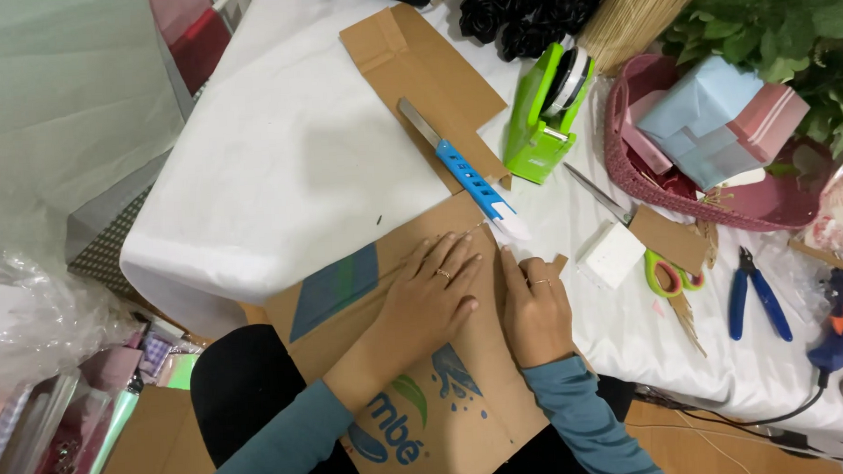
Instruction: Assembling a cardboard structure by cutting with a utility knife and bonding with a hot glue gun.
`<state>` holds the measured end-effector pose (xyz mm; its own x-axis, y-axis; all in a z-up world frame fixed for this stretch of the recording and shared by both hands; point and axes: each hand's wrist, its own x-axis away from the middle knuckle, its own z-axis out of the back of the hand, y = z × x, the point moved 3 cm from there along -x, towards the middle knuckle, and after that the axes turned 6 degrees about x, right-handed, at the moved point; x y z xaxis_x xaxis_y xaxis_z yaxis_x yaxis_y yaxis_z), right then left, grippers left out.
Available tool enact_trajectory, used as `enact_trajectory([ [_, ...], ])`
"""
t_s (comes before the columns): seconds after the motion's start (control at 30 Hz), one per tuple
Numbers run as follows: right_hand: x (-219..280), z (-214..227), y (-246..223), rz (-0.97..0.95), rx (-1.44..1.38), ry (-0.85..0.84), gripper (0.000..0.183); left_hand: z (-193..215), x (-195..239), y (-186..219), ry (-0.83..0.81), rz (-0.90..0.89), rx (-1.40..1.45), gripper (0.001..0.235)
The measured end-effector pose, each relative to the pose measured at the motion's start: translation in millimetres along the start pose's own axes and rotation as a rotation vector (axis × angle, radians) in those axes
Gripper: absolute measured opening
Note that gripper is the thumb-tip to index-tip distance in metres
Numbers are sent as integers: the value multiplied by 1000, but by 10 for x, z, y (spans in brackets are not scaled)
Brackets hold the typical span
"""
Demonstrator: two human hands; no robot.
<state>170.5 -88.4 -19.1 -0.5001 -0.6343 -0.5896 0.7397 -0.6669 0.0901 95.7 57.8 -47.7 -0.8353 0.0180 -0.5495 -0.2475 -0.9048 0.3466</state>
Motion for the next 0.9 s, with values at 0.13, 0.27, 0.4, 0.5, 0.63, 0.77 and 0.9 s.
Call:
enact_trajectory([
  [0.13, 106, -232, 41, -53, -56, -66, 37, 0, 7, 13, 71, -28, -36, 51],
  [0.27, 31, -67, -128, -132, -135, -179, 45, 39, -25, 71, 115, -20, -56, 51],
  [0.4, 76, -88, -208, -90, 49, -154, 49, 34, -18, 84, 88, -31, -87, 52],
  [0.5, 149, -211, -237, -24, 170, -132, 61, 31, -32, 110, 64, -4, -137, 61],
  [0.63, 102, -71, -352, 23, 224, -139, 40, -154, -115, 71, 74, -58, -169, 62],
  [0.77, 99, -10, -374, 29, 208, -64, 28, -284, -170, -27, 97, -94, -92, 56],
  [0.9, 100, 209, -339, 3, 107, -95, 36, -239, -172, -37, 71, -91, -99, 53],
])
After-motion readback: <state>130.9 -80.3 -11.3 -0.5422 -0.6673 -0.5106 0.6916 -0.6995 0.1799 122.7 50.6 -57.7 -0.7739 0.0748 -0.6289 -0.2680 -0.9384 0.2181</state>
